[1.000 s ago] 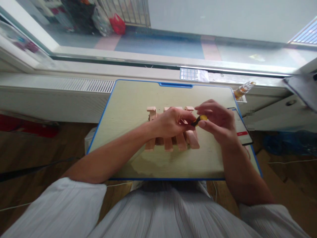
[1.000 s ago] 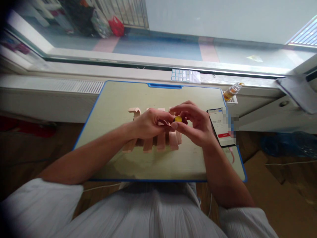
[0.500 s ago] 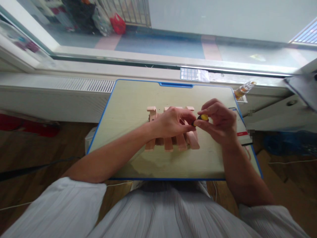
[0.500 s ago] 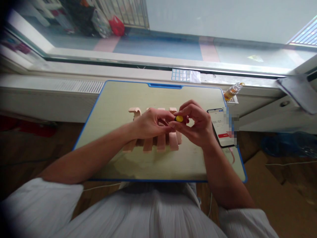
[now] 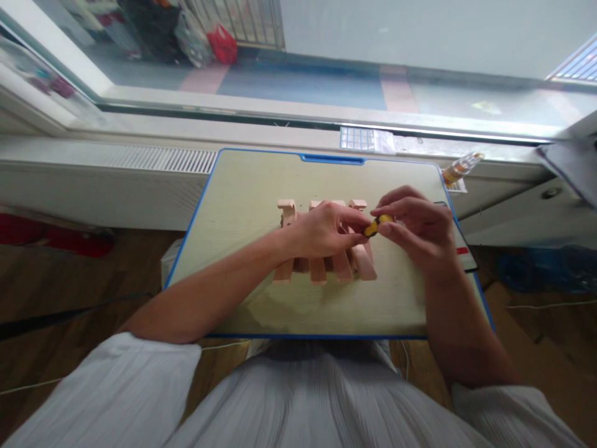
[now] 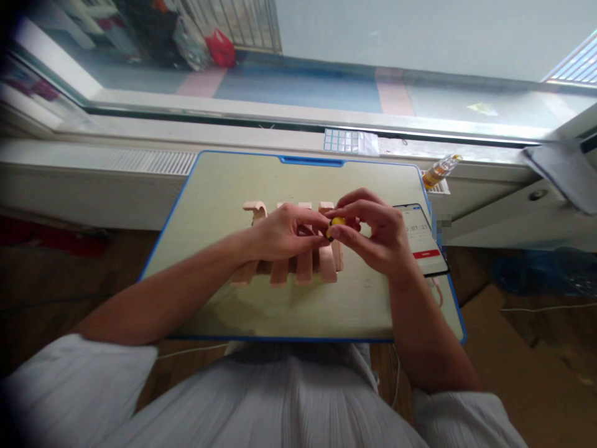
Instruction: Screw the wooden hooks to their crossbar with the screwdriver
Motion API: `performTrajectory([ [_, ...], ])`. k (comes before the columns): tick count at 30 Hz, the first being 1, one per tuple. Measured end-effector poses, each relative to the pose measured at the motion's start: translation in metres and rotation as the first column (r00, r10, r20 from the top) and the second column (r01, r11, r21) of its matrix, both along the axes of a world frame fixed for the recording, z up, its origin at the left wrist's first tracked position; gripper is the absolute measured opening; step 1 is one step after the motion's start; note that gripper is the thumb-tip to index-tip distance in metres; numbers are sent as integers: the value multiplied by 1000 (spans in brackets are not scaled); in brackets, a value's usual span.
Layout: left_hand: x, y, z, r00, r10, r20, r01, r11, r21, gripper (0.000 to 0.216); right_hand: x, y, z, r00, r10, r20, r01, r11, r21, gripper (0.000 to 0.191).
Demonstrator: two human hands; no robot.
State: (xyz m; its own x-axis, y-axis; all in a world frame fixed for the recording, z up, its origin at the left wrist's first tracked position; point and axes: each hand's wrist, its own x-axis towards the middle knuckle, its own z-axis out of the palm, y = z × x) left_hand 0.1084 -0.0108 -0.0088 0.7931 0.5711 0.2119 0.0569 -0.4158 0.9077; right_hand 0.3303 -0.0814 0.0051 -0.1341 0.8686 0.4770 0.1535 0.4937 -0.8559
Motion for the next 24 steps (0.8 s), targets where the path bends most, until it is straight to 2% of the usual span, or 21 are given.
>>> performTrajectory([
  [6,1,-2,-3,999,28,33,-28,999,-20,21,-3,4,-9,999,-47,-19,48,997,56,17],
  [11,2,-3,-3,999,34,37,-33,998,-51,13,-8,4,-14,999,-39,-35,40,998,39,21],
  [19,-1,1,-1,999,-23,-46,25,999,34,19,-2,0,-1,998,68,-18,-69,995,-72,23],
  [24,0,1,-1,999,-28,-16,29,999,43,18,-1,3,-5,997,38,-64,-39,999,-13,25],
])
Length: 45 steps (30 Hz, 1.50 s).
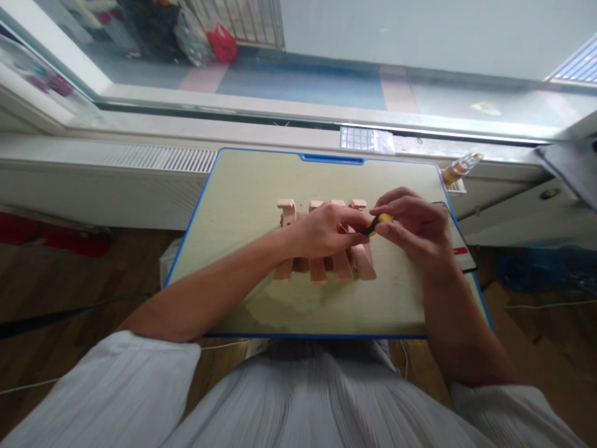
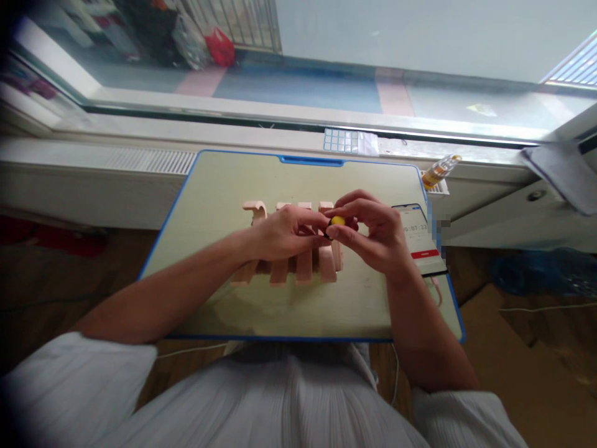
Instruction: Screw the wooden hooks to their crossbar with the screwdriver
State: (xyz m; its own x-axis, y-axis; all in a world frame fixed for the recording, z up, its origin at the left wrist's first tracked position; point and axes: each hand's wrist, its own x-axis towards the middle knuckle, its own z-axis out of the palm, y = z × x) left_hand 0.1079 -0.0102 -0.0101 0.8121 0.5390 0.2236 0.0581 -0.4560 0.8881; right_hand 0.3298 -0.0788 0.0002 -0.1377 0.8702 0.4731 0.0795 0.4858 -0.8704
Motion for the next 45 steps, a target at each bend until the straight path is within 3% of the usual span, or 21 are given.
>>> performTrajectory([
  [14,0,-1,-3,996,74,46,-71,995,-67,18,-7,0,-11,991,-131,34,129,990,59,30],
  [19,-1,-1,-2,999,44,30,-43,998,-42,15,-8,2,-11,992,-118,34,116,992,48,33],
  [24,-1,0,0,1000,7,-5,-7,1000,-18,23,-3,-3,3,992,-32,119,34,999,-17,28],
  [28,-1,0,2,1000,17,-10,-17,1000,-6,23,2,-6,11,985,-42,168,41,999,8,28],
  [36,-1,-2,2,990,96,-104,-82,988,131,22,4,0,0,977,-132,167,119,989,88,30],
  [42,-1,-3,4,991,111,-77,-100,986,131,19,1,3,-6,977,-137,165,119,986,118,27],
  [45,-3,-4,8,991,126,-32,-122,985,121,18,0,3,-2,950,-165,264,134,982,133,19],
])
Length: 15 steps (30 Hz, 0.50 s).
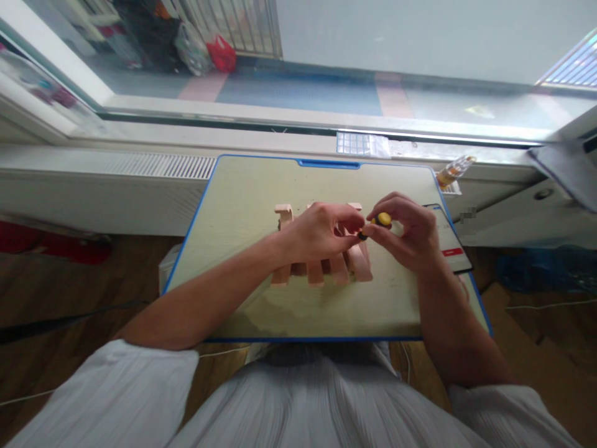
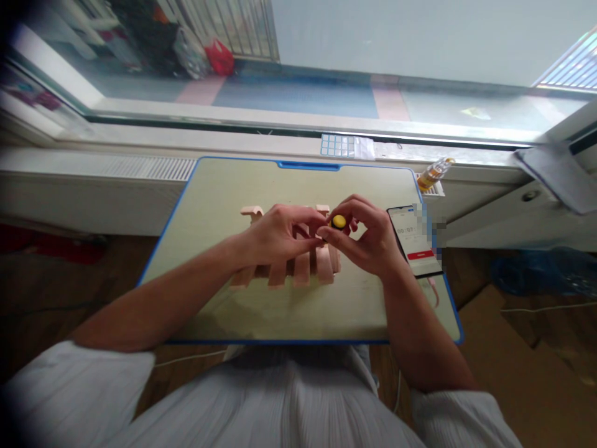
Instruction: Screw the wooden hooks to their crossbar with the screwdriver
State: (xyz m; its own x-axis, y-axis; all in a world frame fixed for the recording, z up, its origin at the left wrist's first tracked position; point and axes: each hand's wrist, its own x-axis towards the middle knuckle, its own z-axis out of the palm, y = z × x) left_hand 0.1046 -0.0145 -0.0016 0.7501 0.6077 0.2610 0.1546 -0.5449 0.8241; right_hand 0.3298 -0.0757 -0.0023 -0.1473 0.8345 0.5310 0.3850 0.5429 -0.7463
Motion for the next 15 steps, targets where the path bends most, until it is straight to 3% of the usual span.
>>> performTrajectory([
  [3,-1,1,2,996,41,78,-40,999,-12,16,0,-1,4,997,-57,51,55,998,26,14],
  [8,-2,5,5,961,198,195,-208,977,33,12,1,0,0,977,-198,-85,205,975,89,7],
  [11,-6,8,10,954,267,138,-288,942,170,13,0,4,-8,973,-213,-84,220,972,84,12],
  [15,-12,16,11,954,299,-9,-276,890,363,20,-3,8,-15,978,-201,-55,204,978,38,16],
])
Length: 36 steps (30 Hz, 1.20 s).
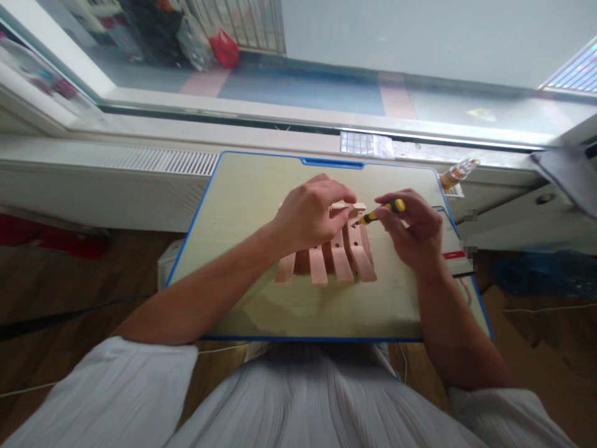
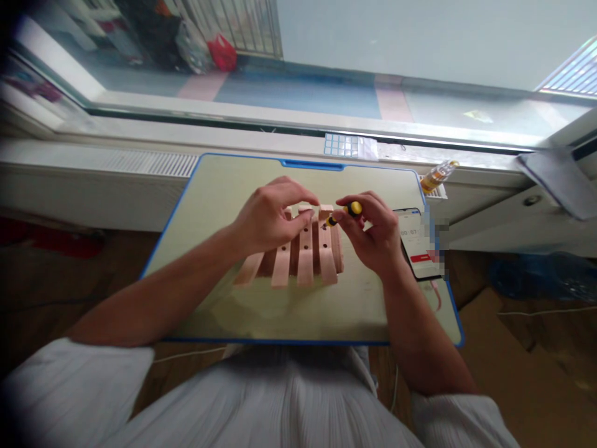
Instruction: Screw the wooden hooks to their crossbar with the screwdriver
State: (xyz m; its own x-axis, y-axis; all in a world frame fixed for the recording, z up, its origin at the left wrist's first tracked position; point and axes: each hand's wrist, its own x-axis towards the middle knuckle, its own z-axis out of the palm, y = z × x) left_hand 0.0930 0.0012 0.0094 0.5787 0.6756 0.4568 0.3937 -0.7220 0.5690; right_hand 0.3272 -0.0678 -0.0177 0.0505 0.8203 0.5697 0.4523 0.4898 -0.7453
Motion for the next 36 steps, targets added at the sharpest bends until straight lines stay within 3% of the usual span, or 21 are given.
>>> performTrajectory([
  [6,-4,6,-4,979,59,-195,-55,998,25,27,0,0,-1,999,-25,42,25,1000,-9,13],
  [21,-9,9,5,930,96,-354,-121,991,-50,36,2,0,-2,998,-19,66,22,999,-35,14],
  [30,-26,30,20,875,-88,-476,-60,957,-285,47,9,-5,20,965,51,256,-23,994,-110,15],
  [36,-29,46,11,876,-238,-419,58,915,-399,52,8,-3,44,909,99,405,-24,982,-187,14],
])
